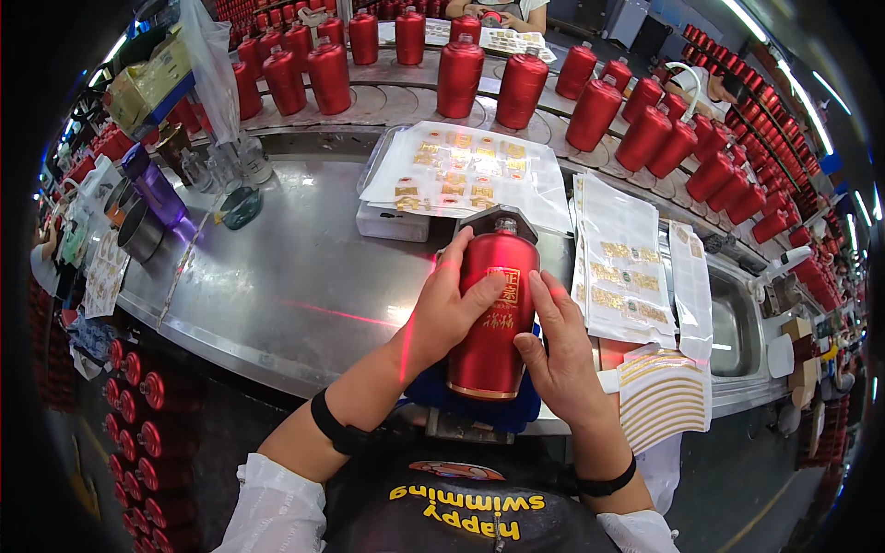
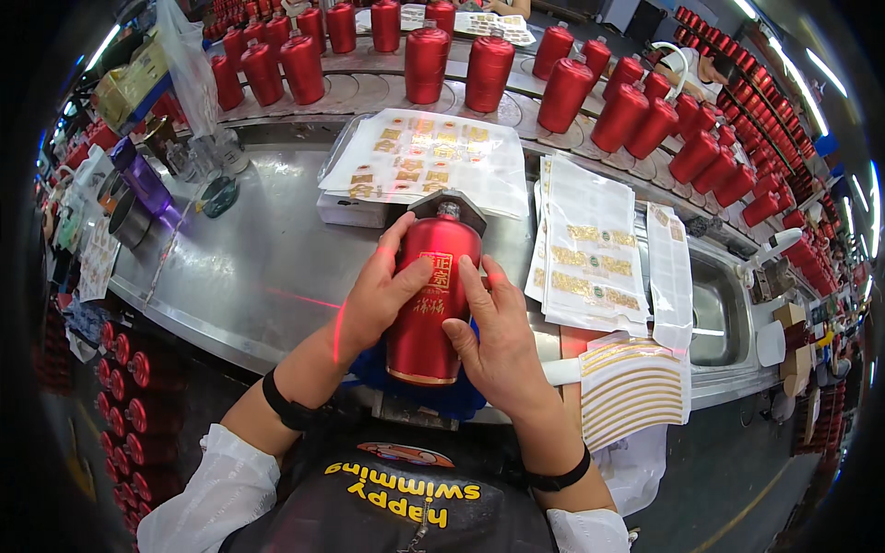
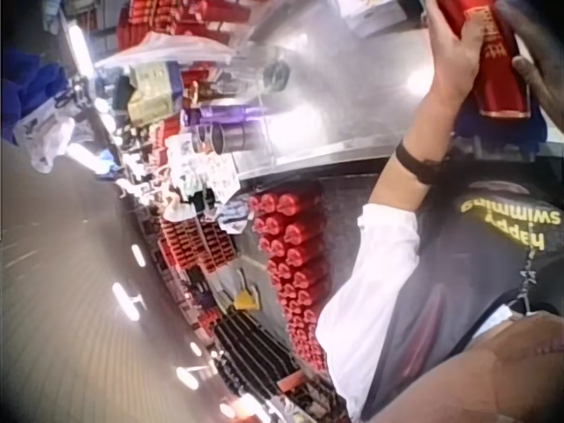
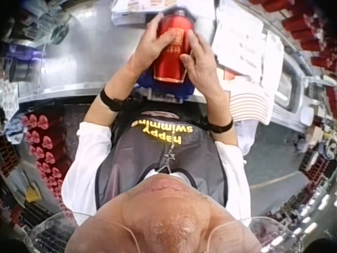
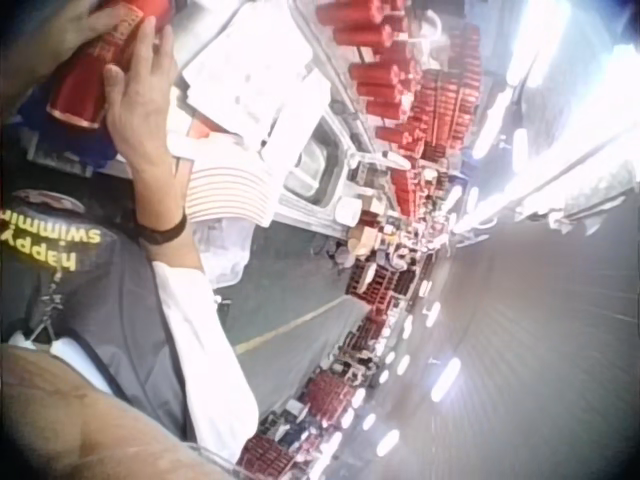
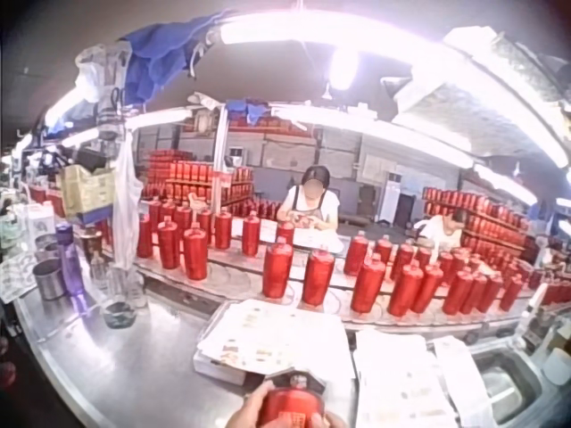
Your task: Apply gold-colored labels and decorative stickers to red canisters.
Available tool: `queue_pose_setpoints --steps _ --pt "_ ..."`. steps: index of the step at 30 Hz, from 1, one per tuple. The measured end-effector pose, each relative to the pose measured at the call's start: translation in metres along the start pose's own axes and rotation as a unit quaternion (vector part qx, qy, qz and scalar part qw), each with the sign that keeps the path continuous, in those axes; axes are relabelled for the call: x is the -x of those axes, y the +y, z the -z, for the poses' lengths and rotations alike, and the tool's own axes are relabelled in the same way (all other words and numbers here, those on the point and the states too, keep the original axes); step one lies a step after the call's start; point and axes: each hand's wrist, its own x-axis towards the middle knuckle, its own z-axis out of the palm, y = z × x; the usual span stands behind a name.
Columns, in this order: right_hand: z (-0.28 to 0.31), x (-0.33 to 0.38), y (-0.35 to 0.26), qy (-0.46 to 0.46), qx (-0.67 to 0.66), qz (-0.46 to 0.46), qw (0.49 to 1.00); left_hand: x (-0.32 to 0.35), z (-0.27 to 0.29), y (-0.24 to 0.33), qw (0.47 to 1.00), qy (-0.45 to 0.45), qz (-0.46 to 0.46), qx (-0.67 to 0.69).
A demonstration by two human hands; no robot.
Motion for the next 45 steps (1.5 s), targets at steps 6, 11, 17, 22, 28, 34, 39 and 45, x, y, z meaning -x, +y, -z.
queue_pose_setpoints --steps 6,11,17,22,28,34,39,45 --pt "0.002 0.008 -0.004 -0.031 0.063 0.029 0.997 0.013 -0.003 0.005 0.994 -0.008 0.033 0.105" --pt "0.003 0.009 0.003 -0.030 -0.019 0.003 0.999 0.012 -0.001 0.009 0.990 0.001 0.048 0.134" --pt "-0.001 0.002 0.009 0.017 -0.124 -0.020 0.992 0.004 -0.007 0.010 0.995 0.001 0.045 0.093" --pt "-0.003 0.001 0.005 0.001 0.001 0.015 1.000 0.003 -0.009 0.006 0.997 -0.006 0.029 0.071" --pt "0.002 0.001 0.011 0.002 -0.034 0.013 0.999 0.005 -0.005 0.003 0.993 -0.011 0.051 0.106" --pt "-0.007 -0.015 0.023 0.049 -0.180 -0.123 0.975 0.008 -0.005 0.003 0.980 -0.014 0.075 0.182" --pt "-0.016 -0.029 0.026 0.050 -0.162 -0.137 0.976 0.008 -0.008 0.011 0.972 -0.016 0.083 0.221" --pt "-0.017 -0.031 0.028 0.048 -0.189 -0.145 0.970 0.003 -0.009 0.019 0.972 -0.023 0.097 0.211"
